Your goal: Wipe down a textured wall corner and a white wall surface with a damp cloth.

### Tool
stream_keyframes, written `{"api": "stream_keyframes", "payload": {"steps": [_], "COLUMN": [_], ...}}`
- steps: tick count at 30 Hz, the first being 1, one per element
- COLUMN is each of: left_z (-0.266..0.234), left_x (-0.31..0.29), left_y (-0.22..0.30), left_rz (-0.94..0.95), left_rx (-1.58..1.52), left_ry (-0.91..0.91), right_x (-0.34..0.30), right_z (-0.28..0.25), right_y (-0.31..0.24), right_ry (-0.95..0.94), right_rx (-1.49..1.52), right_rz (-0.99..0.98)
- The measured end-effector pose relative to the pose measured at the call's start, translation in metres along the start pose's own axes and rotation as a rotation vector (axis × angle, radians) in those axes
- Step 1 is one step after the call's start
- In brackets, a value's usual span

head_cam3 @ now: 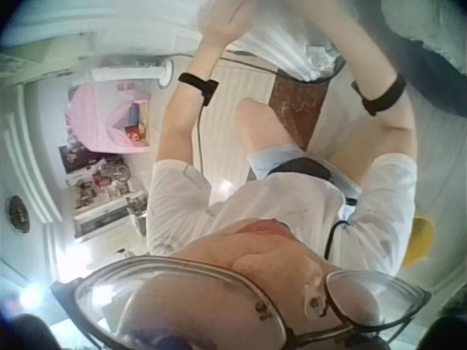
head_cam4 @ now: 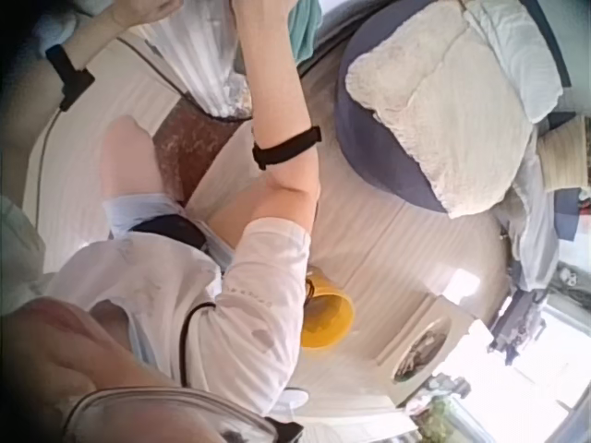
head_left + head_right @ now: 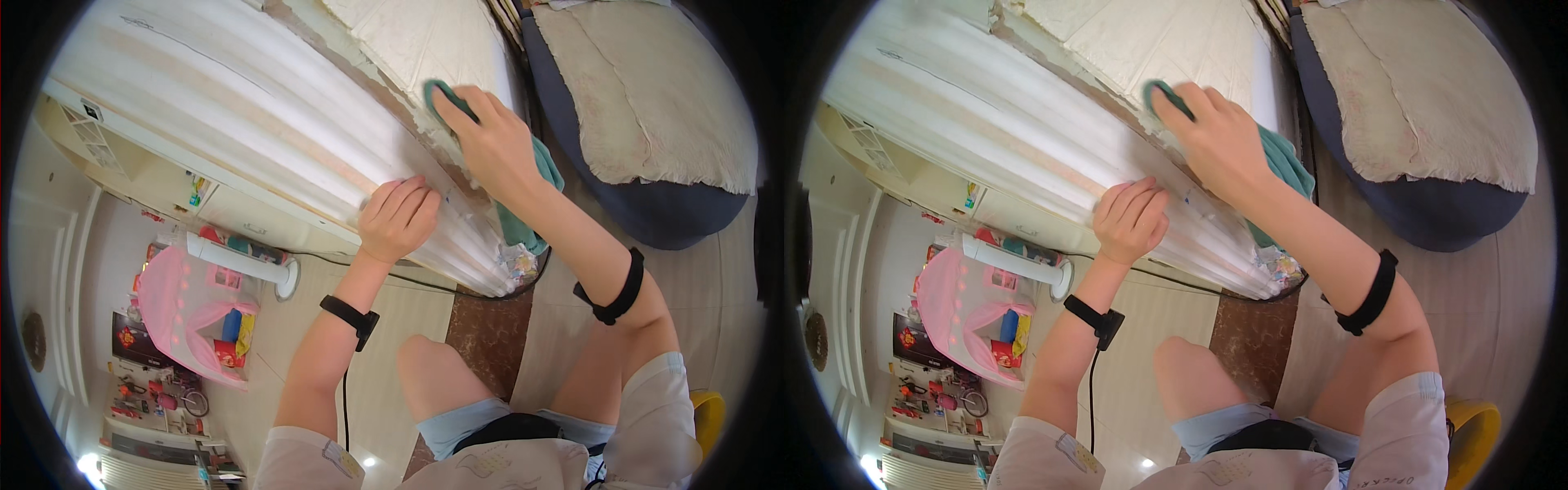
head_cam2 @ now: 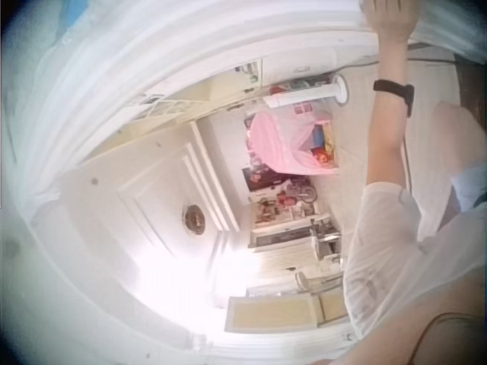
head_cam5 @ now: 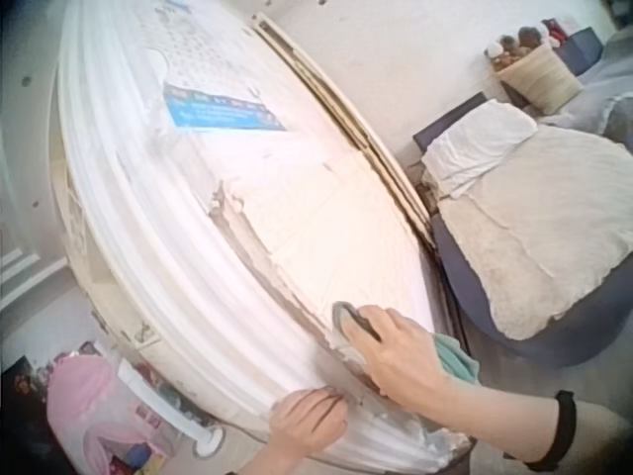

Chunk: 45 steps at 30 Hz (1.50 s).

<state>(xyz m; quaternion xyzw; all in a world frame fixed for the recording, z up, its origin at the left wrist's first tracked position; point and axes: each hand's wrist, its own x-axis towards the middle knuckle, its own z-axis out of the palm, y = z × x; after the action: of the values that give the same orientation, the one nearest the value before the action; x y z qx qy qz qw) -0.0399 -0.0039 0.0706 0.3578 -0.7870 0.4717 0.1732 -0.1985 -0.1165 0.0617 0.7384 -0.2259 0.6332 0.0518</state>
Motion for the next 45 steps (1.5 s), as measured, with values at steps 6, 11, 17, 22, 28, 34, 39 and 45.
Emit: {"api": "stream_keyframes", "payload": {"steps": [6,11,17,22,28,34,39,45], "left_z": [0.003,0.001,0.001,0.001,0.002,-0.001,-0.003,-0.001], "left_x": [0.002,0.0,0.001,-0.002,0.002,-0.004,-0.001,0.004], "left_y": [0.0,-0.001,-0.001,-0.004,0.0,-0.002,-0.001,0.005], "left_rz": [0.0,0.015,0.019,0.015,0.007,-0.019,-0.013,-0.019], "left_rx": [-0.002,0.004,-0.024,-0.01,-0.005,0.01,0.017,0.042], "left_ry": [0.033,0.024,0.011,0.014,0.02,-0.003,-0.009,-0.008], "right_x": [-0.007,-0.052,0.012,0.031,0.069,0.051,0.048,0.051], "right_z": [0.002,-0.008,-0.013,-0.008,0.02,0.008,-0.004,0.021], "right_y": [0.003,0.032,0.005,-0.014,0.027,0.015,-0.002,0.041], "right_ry": [0.025,-0.309,0.036,0.055,-0.091,-0.112,-0.152,-0.085], "right_rx": [-0.027,-0.005,-0.031,-0.192,-0.345,-0.188,-0.143,-0.037], "right_rz": [0.028,0.179,-0.046,-0.114,0.063,0.008,0.04,0.137]}}
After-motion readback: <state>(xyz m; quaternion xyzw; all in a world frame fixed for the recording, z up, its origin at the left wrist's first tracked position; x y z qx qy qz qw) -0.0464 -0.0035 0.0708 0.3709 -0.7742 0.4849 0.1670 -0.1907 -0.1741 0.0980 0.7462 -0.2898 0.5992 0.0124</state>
